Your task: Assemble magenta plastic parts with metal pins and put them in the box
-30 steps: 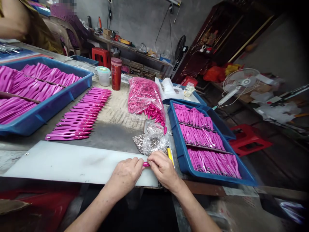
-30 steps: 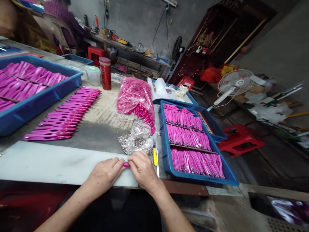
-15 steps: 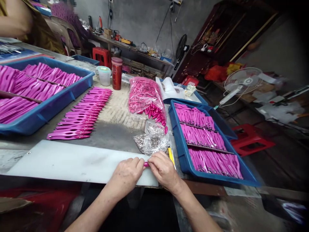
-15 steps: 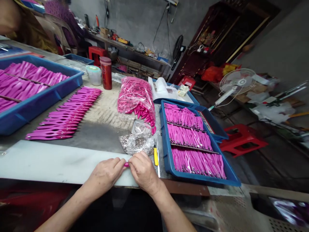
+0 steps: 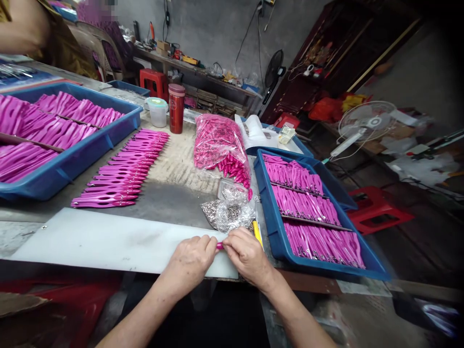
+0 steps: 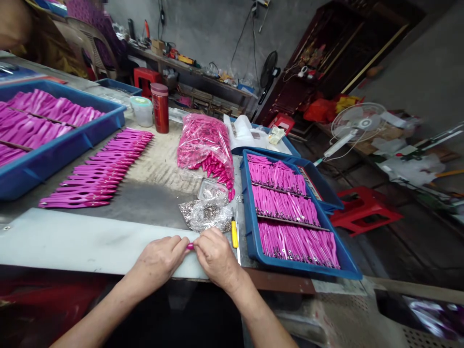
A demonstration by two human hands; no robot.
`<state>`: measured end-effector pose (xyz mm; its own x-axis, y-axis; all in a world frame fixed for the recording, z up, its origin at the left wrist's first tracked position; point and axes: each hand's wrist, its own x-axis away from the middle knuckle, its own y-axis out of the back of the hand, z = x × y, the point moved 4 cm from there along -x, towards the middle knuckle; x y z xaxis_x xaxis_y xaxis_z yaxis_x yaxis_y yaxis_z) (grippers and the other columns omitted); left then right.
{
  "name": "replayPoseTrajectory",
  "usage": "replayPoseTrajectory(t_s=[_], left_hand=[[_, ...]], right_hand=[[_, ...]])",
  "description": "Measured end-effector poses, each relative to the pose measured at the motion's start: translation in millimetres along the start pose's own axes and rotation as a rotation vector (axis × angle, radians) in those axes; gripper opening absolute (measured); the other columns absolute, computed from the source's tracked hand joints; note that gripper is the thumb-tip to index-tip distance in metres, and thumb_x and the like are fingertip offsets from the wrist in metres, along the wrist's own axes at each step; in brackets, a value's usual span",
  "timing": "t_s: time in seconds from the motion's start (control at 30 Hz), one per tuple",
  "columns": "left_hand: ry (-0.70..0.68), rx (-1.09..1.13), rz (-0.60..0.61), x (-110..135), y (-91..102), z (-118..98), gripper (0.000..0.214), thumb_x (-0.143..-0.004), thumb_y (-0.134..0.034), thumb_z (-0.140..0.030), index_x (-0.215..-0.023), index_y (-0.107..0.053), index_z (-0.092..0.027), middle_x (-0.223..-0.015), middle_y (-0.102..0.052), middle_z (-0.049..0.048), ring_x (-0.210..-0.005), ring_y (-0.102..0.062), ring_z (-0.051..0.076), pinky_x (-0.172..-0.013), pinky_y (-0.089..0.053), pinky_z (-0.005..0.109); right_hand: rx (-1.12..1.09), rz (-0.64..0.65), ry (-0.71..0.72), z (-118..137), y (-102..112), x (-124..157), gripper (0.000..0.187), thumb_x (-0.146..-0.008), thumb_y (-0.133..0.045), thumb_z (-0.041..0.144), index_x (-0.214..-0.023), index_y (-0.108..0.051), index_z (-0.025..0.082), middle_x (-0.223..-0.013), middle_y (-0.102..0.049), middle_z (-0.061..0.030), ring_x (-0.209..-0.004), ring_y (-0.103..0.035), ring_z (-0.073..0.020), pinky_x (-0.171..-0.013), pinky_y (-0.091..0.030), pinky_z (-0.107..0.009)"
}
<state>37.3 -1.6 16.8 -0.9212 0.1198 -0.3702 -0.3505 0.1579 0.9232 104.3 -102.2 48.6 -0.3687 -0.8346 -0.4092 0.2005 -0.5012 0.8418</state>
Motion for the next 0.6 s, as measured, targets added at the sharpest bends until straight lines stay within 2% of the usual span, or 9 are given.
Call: replayPoseTrajectory(t_s=[0.2, 0.4, 0.6], left_hand=[[-0.003, 0.011, 0.012, -0.1, 0.2, -0.5, 0.011, -0.084, -0.04, -0.014, -0.075, -0.043, -0.019, -0.063, -0.047, -0.0007, -0.056, -0.047, 0.016, -0.05, -0.031, 0.027], [0.006, 0.021, -0.023, -0.8, 3.2, 0.0, 0.011, -0.085, -0.039, -0.017, -0.075, -0.043, -0.019, -0.062, -0.047, -0.0013, -0.055, -0.048, 0.015, -0.049, -0.031, 0.027], [0.01, 0.045, -0.033, -1.8, 5.5, 0.5, 0.013, -0.085, -0.039, -0.017, -0.074, -0.044, -0.019, -0.062, -0.048, -0.001, -0.055, -0.048, 0.014, -0.049, -0.031, 0.026]], right_hand=[[0.017, 0.032, -0.002, 0.0, -3.1, -2.2, 0.026, -0.084, -0.038, 0.012, -0.066, -0.056, 0.016, -0.062, -0.054, -0.0047, -0.064, -0.045, -0.016, -0.059, -0.04, -0.028], [-0.112, 0.106, -0.141, -6.0, 0.7, -3.4, 0.017, -0.084, -0.045, 0.017, -0.078, -0.061, 0.017, -0.068, -0.055, -0.0033, -0.069, -0.049, -0.0151, -0.063, -0.041, -0.027], [-0.246, 0.135, -0.235, -7.9, 4.3, -2.6, 0.021, -0.086, -0.043, 0.021, -0.08, -0.063, 0.017, -0.073, -0.056, -0.004, -0.072, -0.052, -0.0146, -0.065, -0.043, -0.026]])
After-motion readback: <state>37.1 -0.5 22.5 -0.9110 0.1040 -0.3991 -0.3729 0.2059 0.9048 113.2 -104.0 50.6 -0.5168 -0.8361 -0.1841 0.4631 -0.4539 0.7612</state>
